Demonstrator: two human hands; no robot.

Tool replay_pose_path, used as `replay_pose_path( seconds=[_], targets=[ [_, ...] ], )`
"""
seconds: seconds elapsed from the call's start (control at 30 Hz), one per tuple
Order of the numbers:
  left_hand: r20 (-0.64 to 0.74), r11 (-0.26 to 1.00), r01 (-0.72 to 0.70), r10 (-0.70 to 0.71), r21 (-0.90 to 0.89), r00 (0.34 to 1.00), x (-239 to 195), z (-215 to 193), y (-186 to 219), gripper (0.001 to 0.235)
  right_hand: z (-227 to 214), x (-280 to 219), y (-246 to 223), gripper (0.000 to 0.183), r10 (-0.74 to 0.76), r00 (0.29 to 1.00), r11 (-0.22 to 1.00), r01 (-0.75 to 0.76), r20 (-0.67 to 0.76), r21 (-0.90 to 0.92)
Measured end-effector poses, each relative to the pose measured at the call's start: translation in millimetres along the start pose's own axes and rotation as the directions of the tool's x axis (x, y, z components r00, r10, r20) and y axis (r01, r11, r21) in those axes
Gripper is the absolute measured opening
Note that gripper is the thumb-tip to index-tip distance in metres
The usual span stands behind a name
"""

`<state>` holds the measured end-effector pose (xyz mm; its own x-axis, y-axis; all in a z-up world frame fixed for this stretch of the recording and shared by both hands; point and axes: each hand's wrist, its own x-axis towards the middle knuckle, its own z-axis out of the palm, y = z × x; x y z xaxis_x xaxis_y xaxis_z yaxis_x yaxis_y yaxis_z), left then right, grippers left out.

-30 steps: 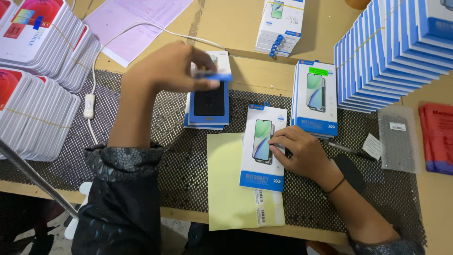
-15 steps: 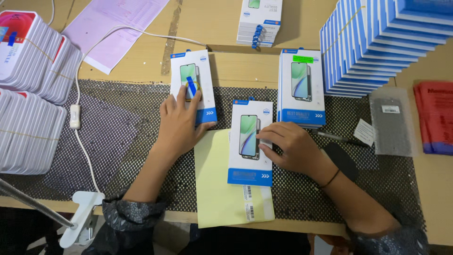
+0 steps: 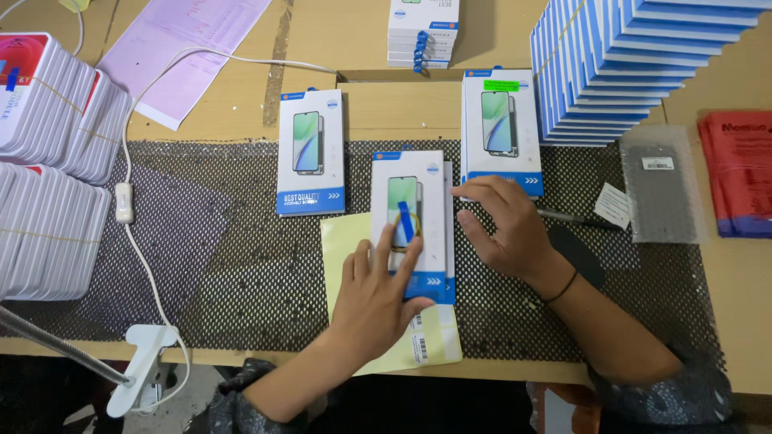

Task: The person removes mobile phone screen assemblies from boxes by hand, applies labels and protective films to them, puts them back into the boxes, and stacks the boxes on a table.

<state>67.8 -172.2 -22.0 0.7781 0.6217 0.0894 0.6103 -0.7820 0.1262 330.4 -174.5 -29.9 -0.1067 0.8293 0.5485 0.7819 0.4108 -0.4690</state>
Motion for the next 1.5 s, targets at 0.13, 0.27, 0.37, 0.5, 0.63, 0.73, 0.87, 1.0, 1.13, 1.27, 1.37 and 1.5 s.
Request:
replay_pose_path(
  seconds=[0.13,0.27,0.37,0.5,0.63,0.73,0.87,1.0,1.13,1.27,1.37,1.5],
  targets=[
    [0.022,0.999,0.040,-0.041,0.028,0.999,22,-14,-67,0.085,3,4,-13,0.023,-0.034,0.999,0.999,0.033,0.036,0.014],
    [0.010,0.973,0.145,-0.149,0.178,0.989,34,-10,-160,0.091,2,8,-22,0.025,-0.108,0.980,0.994,0.110,0.165,0.000],
    [0.083,0.980,0.071,-0.088,0.186,0.993,39,-8,-194,0.078,5,8,-16,0.026,-0.125,0.964,0.991,0.131,0.233,-0.012],
    [0.035,0.998,0.007,-0.009,0.065,0.999,51,-64,-188,0.048,7,7,-10,0.026,-0.102,0.956,0.993,0.115,0.275,-0.032],
    [-0.087,0.999,-0.014,0.011,-0.031,0.996,86,-119,-201,0.039,7,7,-11,0.027,-0.100,0.952,0.992,0.117,0.289,-0.044],
    [-0.031,0.992,0.018,-0.023,-0.126,0.999,113,-148,-203,0.040,5,12,-12,0.025,-0.191,0.947,0.979,0.203,0.259,-0.019],
    [0.206,0.961,0.223,-0.188,-0.164,0.960,117,-160,-176,0.047,7,8,-8,0.025,-0.138,0.950,0.989,0.149,0.280,-0.015],
    [0.426,0.884,0.425,-0.314,-0.195,0.848,106,-136,-156,0.074,6,7,-8,0.028,-0.123,0.951,0.990,0.138,0.284,-0.033],
    [0.096,0.891,0.450,-0.453,0.057,0.886,107,-33,-164,0.086,5,8,-13,0.025,-0.110,0.953,0.991,0.128,0.283,-0.048],
    [0.111,0.823,0.566,-0.568,0.056,0.815,115,-17,-127,0.108,2,8,-16,0.020,-0.129,0.961,0.990,0.141,0.246,-0.031],
    [0.099,0.771,0.637,-0.635,0.020,0.766,125,-16,-122,0.107,0,8,-16,0.018,-0.148,0.968,0.987,0.159,0.204,-0.037],
    [0.037,0.771,0.622,-0.623,-0.137,0.781,122,-37,-105,0.095,-10,10,-16,0.018,-0.121,0.987,0.983,0.134,0.102,-0.126]
  ],
)
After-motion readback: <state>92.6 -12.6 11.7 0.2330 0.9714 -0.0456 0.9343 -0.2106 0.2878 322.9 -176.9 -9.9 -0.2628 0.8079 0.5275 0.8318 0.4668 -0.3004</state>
